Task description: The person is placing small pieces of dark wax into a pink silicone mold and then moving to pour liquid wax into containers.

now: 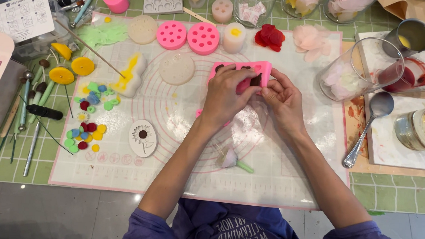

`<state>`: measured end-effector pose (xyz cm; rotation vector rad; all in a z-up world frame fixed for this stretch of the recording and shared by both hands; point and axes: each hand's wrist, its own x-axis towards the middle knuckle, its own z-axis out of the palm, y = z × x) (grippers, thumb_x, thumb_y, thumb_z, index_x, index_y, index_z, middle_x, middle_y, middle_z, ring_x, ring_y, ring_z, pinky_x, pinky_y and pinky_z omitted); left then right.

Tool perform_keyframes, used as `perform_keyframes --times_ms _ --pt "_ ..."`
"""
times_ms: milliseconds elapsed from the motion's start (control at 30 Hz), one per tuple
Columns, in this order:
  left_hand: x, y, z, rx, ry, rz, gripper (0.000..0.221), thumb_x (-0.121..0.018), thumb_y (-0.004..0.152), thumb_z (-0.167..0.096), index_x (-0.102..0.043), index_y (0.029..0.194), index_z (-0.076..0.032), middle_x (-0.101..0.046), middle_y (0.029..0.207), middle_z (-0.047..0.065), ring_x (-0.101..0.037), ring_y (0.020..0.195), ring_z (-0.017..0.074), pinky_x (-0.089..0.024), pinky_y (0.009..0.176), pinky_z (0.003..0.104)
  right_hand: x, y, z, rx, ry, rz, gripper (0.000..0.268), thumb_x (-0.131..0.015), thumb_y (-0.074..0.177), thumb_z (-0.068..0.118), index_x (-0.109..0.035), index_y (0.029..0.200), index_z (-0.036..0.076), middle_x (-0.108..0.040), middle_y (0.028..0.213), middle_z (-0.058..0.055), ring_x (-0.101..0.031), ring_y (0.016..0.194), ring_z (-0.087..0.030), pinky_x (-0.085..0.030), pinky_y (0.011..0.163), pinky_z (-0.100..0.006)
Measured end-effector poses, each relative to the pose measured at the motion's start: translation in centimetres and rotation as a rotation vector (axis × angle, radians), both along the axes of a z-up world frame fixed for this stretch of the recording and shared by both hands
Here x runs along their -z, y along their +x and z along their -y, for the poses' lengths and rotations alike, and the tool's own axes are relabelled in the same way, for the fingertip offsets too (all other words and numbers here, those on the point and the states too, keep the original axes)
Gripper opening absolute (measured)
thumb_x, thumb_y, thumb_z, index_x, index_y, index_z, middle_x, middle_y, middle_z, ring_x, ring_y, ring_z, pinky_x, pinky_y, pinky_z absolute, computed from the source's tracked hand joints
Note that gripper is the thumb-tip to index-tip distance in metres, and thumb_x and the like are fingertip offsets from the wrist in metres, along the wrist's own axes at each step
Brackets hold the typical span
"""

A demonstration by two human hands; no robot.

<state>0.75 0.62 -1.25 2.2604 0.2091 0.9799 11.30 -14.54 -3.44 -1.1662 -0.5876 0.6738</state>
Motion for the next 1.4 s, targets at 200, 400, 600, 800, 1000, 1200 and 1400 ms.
perform_keyframes --times_ms 200,400,600,800,1000,1200,1400 --pt "0.0 -0.1 -0.1 0.073 0.093 0.036 0.022 -0.076 0.093 -0.014 -0.073 0.112 -0.003 -0.075 0.115 0.012 -0.073 0.105 0.0267 -0.045 0.113 0.046 -0.2 0.0 -0.2 0.012 -0.003 -0.092 0.055 -0.061 0.101 0.002 -0.042 0.152 -0.004 -0.070 0.116 -0.012 -0.070 0.105 -0.016 -0.058 0.098 -0.031" --pt "-0.3 0.2 -0.4 -0.003 -0.184 -0.021 0.018 -0.076 0.093 -0.015 -0.078 0.109 -0.008 -0.079 0.105 0.008 -0.074 0.097 0.0250 -0.057 0.092 0.036 0.8 0.5 -0.2 0.025 -0.039 -0.105 0.052 -0.062 0.102 0.008 -0.046 0.150 -0.004 -0.071 0.117 -0.009 -0.069 0.106 -0.013 -0.057 0.096 -0.029" --pt "-1.2 -0.2 -0.4 0.092 -0.215 -0.030 0.024 -0.077 0.091 -0.016 -0.075 0.113 -0.006 -0.076 0.111 0.010 -0.073 0.102 0.0255 -0.057 0.092 0.036 0.9 0.5 -0.2 0.040 -0.063 -0.069 0.049 -0.063 0.103 0.008 -0.051 0.148 -0.003 -0.069 0.115 -0.007 -0.068 0.104 -0.011 -0.057 0.094 -0.028" --pt "-0.7 -0.1 -0.4 0.109 -0.174 -0.030 0.027 -0.076 0.086 -0.006 -0.073 0.113 -0.004 -0.071 0.112 0.010 -0.068 0.108 0.0279 -0.054 0.096 0.037 0.2 0.2 -0.3 0.043 -0.073 -0.084 0.048 -0.062 0.102 0.008 -0.050 0.147 -0.003 -0.070 0.115 -0.006 -0.067 0.103 -0.010 -0.057 0.093 -0.028" --pt "-1.3 -0.5 0.1 0.067 -0.170 -0.019 0.037 -0.075 0.084 -0.002 -0.068 0.120 -0.006 -0.070 0.110 0.010 -0.067 0.105 0.0288 -0.054 0.094 0.038 0.3 0.3 -0.2 0.043 -0.076 -0.110 0.046 -0.062 0.103 0.008 -0.052 0.146 -0.002 -0.068 0.115 -0.007 -0.067 0.105 -0.013 -0.058 0.093 -0.031" --pt "-2.2 -1.3 -0.9 0.024 0.027 0.059 0.049 -0.077 0.086 -0.004 -0.061 0.132 -0.009 -0.068 0.112 0.009 -0.068 0.105 0.0266 -0.054 0.097 0.039 0.9 0.5 -0.3 -0.006 -0.028 -0.138 0.039 -0.055 0.102 0.006 -0.049 0.141 0.000 -0.067 0.124 -0.010 -0.069 0.112 -0.021 -0.059 0.098 -0.037" --pt "-7.6 -9.4 -5.6 -0.214 -0.082 0.345 0.055 -0.075 0.099 0.003 -0.053 0.147 -0.014 -0.071 0.110 0.004 -0.074 0.099 0.0132 -0.060 0.093 0.026 1.7 0.8 -0.3 -0.048 -0.028 -0.235 0.037 -0.055 0.107 0.006 -0.040 0.141 0.002 -0.067 0.127 -0.018 -0.070 0.118 -0.029 -0.056 0.106 -0.045"
